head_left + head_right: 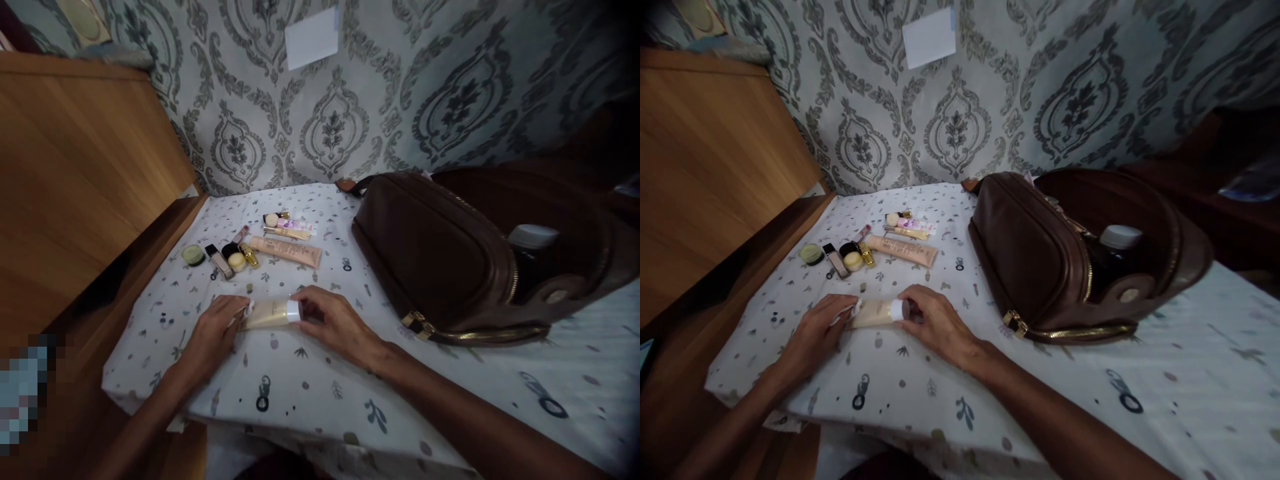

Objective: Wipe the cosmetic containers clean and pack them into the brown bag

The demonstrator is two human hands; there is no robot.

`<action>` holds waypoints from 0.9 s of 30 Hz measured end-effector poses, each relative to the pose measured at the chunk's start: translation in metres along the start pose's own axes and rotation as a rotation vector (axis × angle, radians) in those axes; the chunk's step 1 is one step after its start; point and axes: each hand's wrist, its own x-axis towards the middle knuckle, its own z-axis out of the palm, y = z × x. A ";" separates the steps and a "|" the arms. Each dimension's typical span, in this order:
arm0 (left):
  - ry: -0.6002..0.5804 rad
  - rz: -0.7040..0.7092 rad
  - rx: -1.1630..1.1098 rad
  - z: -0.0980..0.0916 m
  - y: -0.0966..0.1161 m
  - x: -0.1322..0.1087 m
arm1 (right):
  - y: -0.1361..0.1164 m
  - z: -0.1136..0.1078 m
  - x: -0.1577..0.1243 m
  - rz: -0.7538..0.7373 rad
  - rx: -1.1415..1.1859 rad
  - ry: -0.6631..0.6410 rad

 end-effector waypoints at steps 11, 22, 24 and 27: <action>0.033 0.159 0.062 0.017 0.058 0.019 | 0.001 0.003 -0.001 -0.007 0.012 0.005; 0.022 0.199 0.166 0.015 0.051 0.000 | 0.007 0.005 -0.002 0.018 0.017 0.010; 0.026 0.138 0.164 0.010 0.037 -0.007 | 0.007 0.005 -0.002 0.022 0.023 0.006; 0.011 0.040 0.168 0.003 0.020 -0.015 | 0.006 0.005 -0.003 0.003 0.001 0.005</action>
